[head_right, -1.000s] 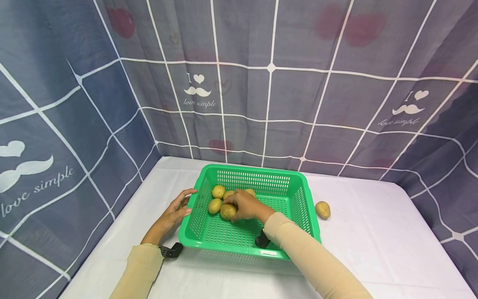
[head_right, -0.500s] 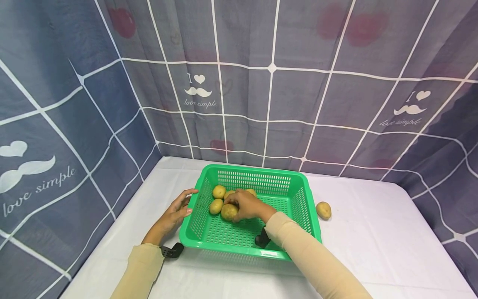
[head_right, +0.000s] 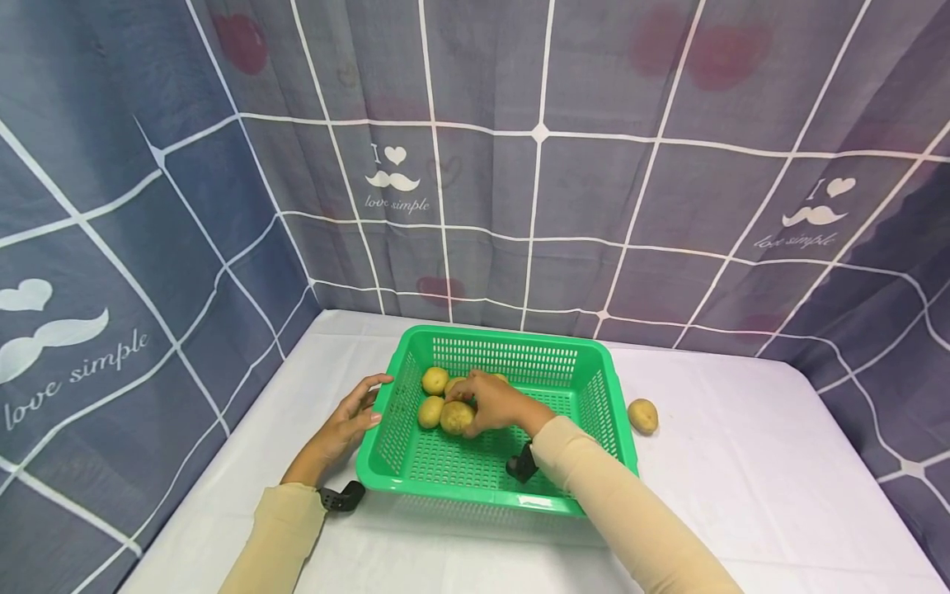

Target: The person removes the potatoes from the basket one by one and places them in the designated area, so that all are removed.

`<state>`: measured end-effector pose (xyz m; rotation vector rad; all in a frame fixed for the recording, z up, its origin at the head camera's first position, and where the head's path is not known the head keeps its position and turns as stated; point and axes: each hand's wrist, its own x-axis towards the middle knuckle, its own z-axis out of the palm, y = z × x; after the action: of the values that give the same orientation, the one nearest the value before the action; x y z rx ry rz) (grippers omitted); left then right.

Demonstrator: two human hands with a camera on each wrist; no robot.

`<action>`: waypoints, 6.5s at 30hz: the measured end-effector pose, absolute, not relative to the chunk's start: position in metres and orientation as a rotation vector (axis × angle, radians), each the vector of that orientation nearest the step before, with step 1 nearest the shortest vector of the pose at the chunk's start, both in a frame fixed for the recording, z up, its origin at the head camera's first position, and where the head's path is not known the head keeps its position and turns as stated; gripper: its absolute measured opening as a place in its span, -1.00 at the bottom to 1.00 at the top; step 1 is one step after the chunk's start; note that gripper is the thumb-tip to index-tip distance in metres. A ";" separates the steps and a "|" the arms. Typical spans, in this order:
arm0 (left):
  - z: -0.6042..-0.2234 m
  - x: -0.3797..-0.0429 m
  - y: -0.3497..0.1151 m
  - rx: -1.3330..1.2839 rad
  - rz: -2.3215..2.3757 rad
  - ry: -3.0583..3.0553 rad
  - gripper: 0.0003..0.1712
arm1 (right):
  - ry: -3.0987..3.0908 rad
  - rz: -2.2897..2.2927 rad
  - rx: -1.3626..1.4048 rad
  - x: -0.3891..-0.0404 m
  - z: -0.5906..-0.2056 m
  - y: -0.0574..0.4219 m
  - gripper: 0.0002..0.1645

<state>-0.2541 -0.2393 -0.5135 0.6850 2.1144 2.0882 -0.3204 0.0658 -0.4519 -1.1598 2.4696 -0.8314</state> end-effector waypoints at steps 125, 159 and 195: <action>-0.518 -0.255 -0.241 0.712 2.107 2.066 -0.36 | 1.926 -2.478 -0.329 -0.249 -0.410 0.256 -0.33; -0.518 -0.256 -0.242 0.775 2.125 2.011 -0.37 | 1.946 -2.608 0.482 -0.254 -0.478 0.302 -0.31; -0.519 -0.256 -0.243 0.770 2.114 2.041 -0.37 | 2.706 -1.746 0.677 -0.272 -0.517 0.325 -0.15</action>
<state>-0.2563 -0.2426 -0.5189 0.7705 2.0413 2.1144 -0.2722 0.3253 -0.5170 0.6774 2.7063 -1.7457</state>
